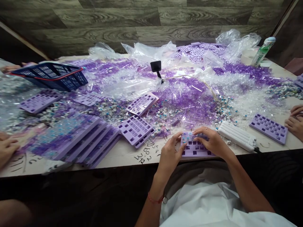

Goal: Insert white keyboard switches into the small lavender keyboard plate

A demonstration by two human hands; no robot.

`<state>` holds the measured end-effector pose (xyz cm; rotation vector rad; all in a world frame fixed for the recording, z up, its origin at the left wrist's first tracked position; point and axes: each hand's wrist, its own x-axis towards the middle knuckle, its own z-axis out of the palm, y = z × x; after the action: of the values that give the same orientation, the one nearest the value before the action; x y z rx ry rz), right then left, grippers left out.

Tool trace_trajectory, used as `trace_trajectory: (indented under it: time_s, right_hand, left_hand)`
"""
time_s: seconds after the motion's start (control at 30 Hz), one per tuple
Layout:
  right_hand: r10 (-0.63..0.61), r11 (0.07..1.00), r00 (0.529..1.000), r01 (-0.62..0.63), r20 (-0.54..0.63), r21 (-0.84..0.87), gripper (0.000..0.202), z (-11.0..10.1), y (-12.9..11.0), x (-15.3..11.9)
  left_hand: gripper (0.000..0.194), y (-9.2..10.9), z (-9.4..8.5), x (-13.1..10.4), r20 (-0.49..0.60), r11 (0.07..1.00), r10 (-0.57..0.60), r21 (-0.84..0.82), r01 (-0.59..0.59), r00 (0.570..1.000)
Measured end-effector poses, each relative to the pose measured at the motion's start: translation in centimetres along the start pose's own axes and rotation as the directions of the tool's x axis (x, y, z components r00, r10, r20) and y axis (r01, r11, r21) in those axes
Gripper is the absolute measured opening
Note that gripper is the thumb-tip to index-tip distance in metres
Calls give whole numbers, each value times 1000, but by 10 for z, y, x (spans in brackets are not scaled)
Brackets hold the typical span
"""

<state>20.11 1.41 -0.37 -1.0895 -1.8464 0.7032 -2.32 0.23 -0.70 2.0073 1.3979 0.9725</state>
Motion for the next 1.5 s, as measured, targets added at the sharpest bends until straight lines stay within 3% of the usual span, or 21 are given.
trace_trajectory:
  time_s: [0.17, 0.47, 0.63, 1.2, 1.5]
  right_hand:
    - [-24, 1000, 1000, 24, -19, 1, 13, 2, 4, -2]
    - [-27, 1000, 999, 26, -40, -12, 13, 4, 6, -4]
    - [-45, 999, 998, 45, -48, -12, 13, 6, 7, -4]
    - [-102, 994, 992, 99, -72, -51, 12, 9, 12, -5]
    - [-117, 992, 990, 112, -76, -66, 11, 9, 10, -6]
  left_hand:
    - [21, -2, -3, 6, 47, 997, 77, -26, -75, 996]
    - [17, 0, -4, 2, 38, 985, -46, -162, 52, 998]
    - [19, 1, -7, 3, 80, 982, -41, -183, 55, 996]
    - [21, -7, -1, 5, 55, 927, -139, -345, 150, 989]
    - [19, -7, 0, 3, 79, 923, -128, -355, 148, 989]
